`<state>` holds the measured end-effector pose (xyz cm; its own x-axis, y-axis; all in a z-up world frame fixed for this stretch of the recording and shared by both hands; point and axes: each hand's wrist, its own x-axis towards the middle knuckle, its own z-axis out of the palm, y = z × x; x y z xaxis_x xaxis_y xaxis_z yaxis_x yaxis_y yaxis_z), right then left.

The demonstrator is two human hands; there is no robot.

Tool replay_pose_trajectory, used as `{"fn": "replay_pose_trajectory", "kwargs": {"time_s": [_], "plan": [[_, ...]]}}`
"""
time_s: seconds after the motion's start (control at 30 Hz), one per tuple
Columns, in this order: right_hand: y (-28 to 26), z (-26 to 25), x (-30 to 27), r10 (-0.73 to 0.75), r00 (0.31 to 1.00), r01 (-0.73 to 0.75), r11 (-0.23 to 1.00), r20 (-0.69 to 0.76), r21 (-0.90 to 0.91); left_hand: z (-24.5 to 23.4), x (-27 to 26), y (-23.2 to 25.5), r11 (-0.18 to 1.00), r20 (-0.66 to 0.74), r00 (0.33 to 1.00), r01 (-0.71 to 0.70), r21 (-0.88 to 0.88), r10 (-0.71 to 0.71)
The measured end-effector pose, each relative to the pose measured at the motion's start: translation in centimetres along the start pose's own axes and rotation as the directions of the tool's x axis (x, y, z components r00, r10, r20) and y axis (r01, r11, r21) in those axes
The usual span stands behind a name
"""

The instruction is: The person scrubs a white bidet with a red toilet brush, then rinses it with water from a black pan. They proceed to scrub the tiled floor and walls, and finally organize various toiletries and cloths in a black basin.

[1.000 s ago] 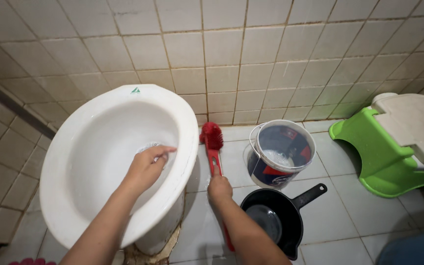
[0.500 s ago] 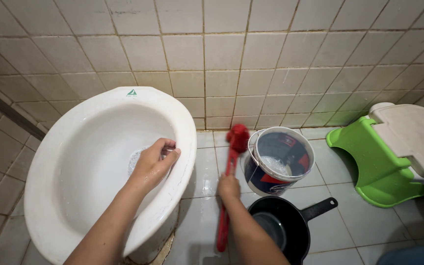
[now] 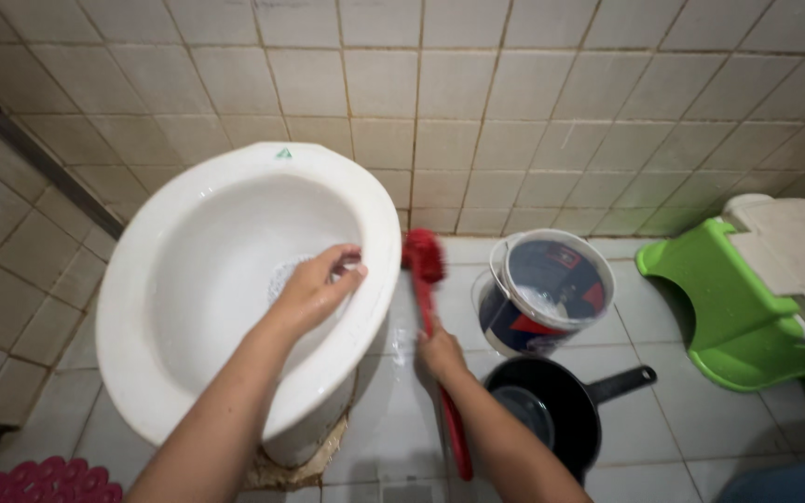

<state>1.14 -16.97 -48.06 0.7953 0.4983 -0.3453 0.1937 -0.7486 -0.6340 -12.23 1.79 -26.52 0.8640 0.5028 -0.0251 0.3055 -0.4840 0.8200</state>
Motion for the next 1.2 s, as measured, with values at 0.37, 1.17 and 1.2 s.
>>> {"fn": "replay_pose_trajectory", "kwargs": {"time_s": [0.37,1.17,1.2], "plan": [[-3.2,-0.9,-16.9,-0.087,0.926,0.096,0.995,0.368,-0.006,-0.1,-0.6,0.1,0.995,-0.004,0.997,-0.081,-0.060,0.080],[2.7,-7.7,-20.4,-0.756,0.447,0.882,0.286,0.478,-0.374,-13.8,-14.4,-8.4,0.821,-0.562,0.827,0.328,0.468,-0.010],[1.5,-6.9,-19.9,-0.752,0.484,0.860,0.313,0.448,-0.402,-14.3,-14.3,-9.5,0.859,-0.585,0.796,0.402,0.317,-0.157]]}}
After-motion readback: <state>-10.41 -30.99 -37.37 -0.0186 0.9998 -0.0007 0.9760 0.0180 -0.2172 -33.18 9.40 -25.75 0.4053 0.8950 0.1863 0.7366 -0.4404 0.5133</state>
